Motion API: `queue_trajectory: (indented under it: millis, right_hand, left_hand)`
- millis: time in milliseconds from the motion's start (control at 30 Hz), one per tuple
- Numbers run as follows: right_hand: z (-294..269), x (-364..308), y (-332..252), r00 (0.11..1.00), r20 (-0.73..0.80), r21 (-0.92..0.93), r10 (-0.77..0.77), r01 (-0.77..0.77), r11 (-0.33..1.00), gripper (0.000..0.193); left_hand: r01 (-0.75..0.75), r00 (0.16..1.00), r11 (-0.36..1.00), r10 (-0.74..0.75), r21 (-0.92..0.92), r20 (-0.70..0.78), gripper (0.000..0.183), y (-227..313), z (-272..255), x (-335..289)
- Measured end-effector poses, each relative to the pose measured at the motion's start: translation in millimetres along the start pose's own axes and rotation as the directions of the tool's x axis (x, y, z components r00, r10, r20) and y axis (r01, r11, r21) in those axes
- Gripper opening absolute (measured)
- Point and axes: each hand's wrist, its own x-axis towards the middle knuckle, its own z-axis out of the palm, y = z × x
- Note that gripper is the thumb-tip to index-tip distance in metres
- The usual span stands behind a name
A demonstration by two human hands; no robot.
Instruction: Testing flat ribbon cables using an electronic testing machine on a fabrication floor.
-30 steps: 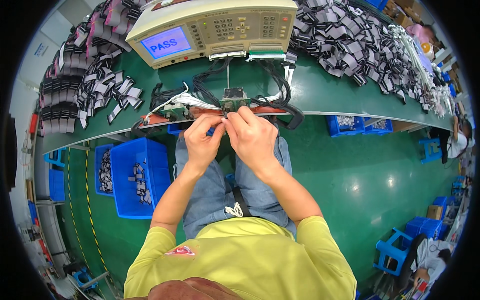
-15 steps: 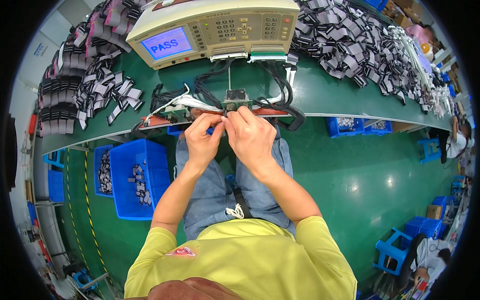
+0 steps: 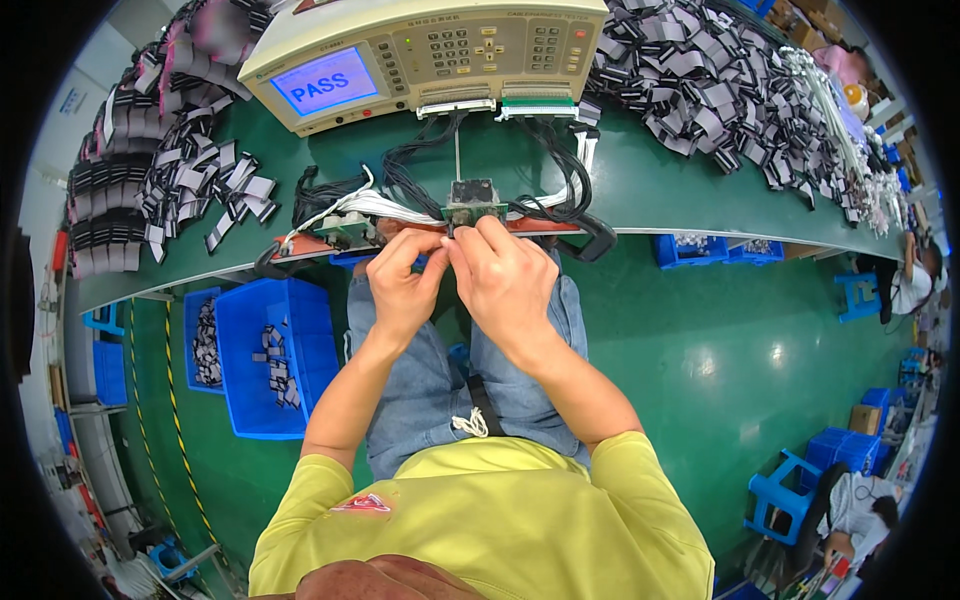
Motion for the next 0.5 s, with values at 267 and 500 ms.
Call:
queue_trajectory:
  millis: [267,500]
  right_hand:
    - [3.5,-2.3,3.5,0.999,-0.01,0.052,0.031,-0.03,0.998,0.014]
    - [3.3,-0.8,6.0,1.0,-0.012,0.078,0.019,-0.018,0.997,0.014]
  left_hand:
    - [0.005,1.0,1.0,-0.005,-0.011,-0.014,0.014,-2.2,3.5,-1.1]
    - [-0.026,0.999,1.0,0.026,-0.002,-0.022,0.016,-3.8,4.2,-1.2]
